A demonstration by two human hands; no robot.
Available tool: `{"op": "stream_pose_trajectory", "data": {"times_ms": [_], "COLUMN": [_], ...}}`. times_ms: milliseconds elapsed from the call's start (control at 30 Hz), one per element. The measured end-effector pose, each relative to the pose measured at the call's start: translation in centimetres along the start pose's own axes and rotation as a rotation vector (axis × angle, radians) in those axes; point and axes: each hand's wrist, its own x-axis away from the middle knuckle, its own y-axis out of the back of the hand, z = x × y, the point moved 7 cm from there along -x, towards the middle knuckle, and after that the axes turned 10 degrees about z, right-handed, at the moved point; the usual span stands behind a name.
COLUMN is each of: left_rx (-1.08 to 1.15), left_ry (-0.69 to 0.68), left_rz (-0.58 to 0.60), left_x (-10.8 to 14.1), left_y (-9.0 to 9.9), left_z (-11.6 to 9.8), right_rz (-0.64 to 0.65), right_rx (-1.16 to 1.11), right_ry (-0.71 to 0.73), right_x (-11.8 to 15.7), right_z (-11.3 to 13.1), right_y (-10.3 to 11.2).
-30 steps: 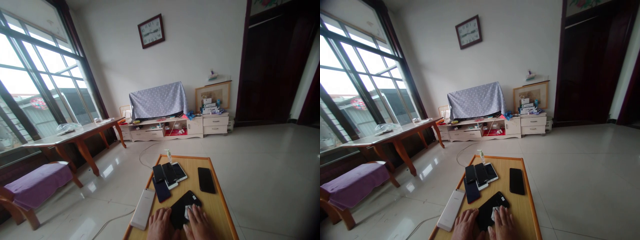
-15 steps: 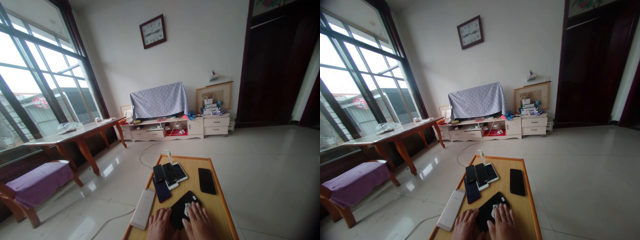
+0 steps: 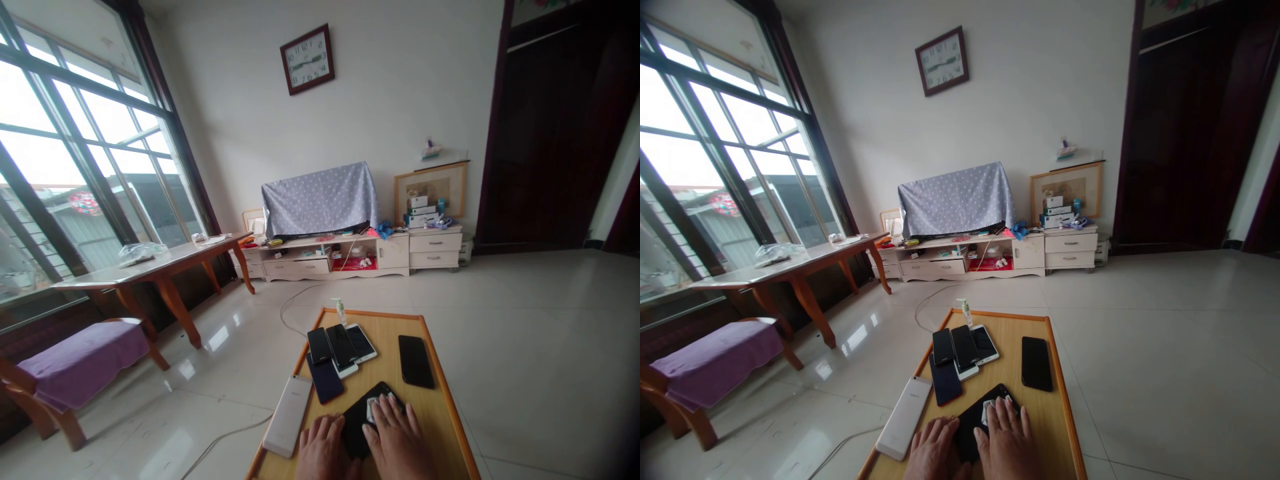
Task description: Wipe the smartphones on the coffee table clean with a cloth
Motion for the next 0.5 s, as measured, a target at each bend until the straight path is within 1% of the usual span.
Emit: {"op": "stream_pose_trajectory", "data": {"times_ms": [133,200,267,400,433,500], "left_rx": [-0.006,-0.015,-0.024,-0.021,-0.019,-0.014], "left_ry": [0.015,0.018,0.015,0.016,0.015,0.010], "left_rz": [0.011,0.010,0.011,0.032,0.036,0.039], "left_x": [-0.1,0.1,0.2,0.2,0.1,-0.1], "left_y": [-0.2,0.0,0.3,0.4,0.3,0.1], "left_z": [0.1,-0.1,-0.3,-0.4,-0.3,-0.1], "right_rz": [0.165,0.171,0.116,-0.021,-0.035,-0.015], "right_rx": [-0.101,-0.110,-0.075,0.011,0.018,0.012], "right_ry": [0.182,0.222,0.183,0.002,-0.024,-0.014], "right_x": [0.5,0.6,0.2,-0.9,-1.1,-1.1], "right_z": [3.6,4.0,3.0,-0.2,-0.5,0.2], "right_y": [-2.0,-2.0,-1.1,0.8,0.9,0.5]}}
